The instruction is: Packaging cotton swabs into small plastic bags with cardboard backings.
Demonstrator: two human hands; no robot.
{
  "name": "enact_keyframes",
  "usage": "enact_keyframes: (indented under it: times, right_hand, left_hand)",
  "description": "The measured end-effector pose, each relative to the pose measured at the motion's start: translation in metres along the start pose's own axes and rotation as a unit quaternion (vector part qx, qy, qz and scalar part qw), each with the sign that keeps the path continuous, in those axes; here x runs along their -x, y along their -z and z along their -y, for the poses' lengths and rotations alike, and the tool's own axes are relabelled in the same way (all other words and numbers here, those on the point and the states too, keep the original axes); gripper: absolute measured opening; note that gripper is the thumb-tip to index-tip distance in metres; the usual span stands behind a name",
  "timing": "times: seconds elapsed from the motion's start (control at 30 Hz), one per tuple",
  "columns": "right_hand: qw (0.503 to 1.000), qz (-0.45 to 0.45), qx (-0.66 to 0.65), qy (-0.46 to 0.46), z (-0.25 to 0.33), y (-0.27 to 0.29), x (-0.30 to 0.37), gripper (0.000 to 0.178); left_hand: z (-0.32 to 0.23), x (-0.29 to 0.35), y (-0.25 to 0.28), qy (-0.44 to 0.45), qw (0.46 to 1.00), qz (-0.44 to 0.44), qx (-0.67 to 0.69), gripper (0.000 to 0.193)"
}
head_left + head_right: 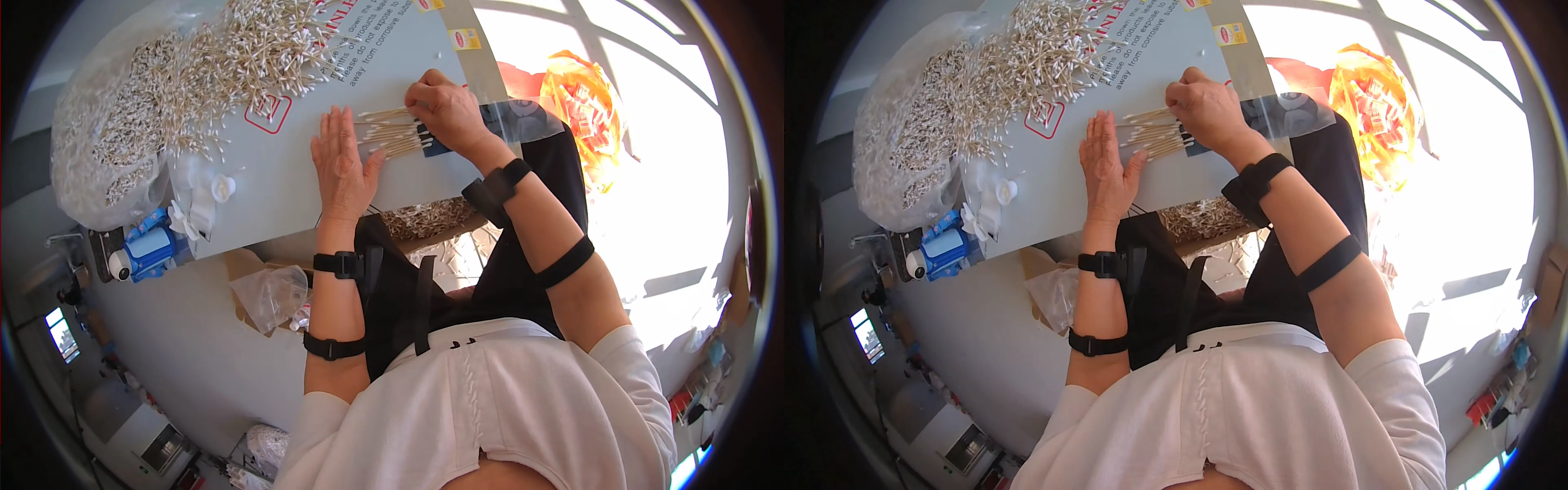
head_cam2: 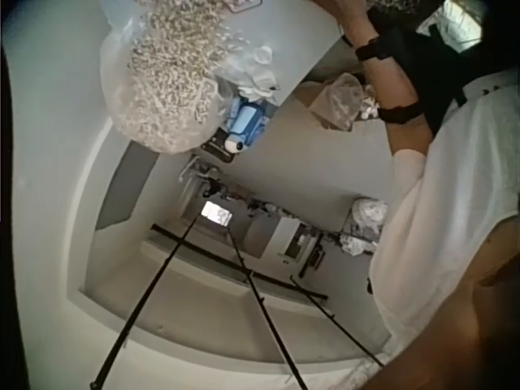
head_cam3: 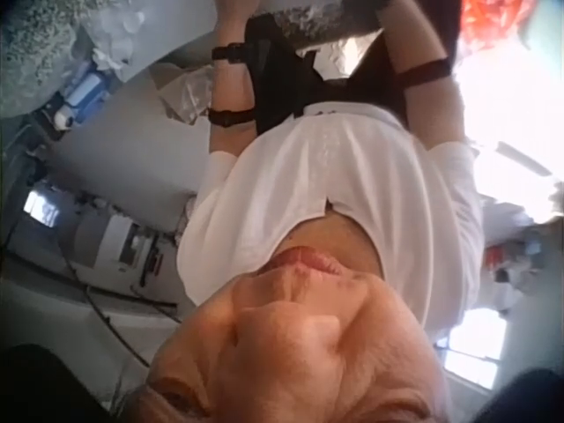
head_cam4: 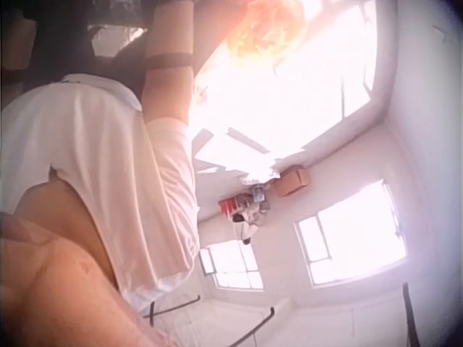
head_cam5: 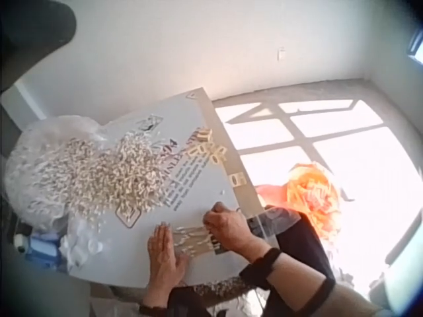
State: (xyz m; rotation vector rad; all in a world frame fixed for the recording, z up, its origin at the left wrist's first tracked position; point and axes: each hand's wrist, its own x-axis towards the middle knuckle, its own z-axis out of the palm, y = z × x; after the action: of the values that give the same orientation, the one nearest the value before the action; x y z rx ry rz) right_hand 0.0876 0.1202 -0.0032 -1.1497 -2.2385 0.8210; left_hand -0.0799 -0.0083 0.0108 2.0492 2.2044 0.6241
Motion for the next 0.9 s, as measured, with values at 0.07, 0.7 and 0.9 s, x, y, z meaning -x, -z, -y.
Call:
enact_keyframes:
  times: [0.07, 0.7, 0.9]
  right_hand:
    - [0.999, 0.0, 0.032, 0.015, -0.001, 0.0, 0.0, 0.005]
    - [0.992, -0.005, -0.001, 0.128, -0.004, -0.005, -0.012, 0.012]
    - [0.963, -0.184, -0.164, -0.108, 0.003, 0.005, 0.019, 0.016]
  left_hand:
    - [-0.002, 0.0, -0.009, 0.007, 0.999, 0.031, 0.009, 0.083]
    - [-0.045, -0.006, -0.025, 0.045, 0.998, -0.013, 0.033, 0.083]
    - [-0.047, -0.014, -0.027, -0.026, 0.996, 0.074, -0.038, 0.084]
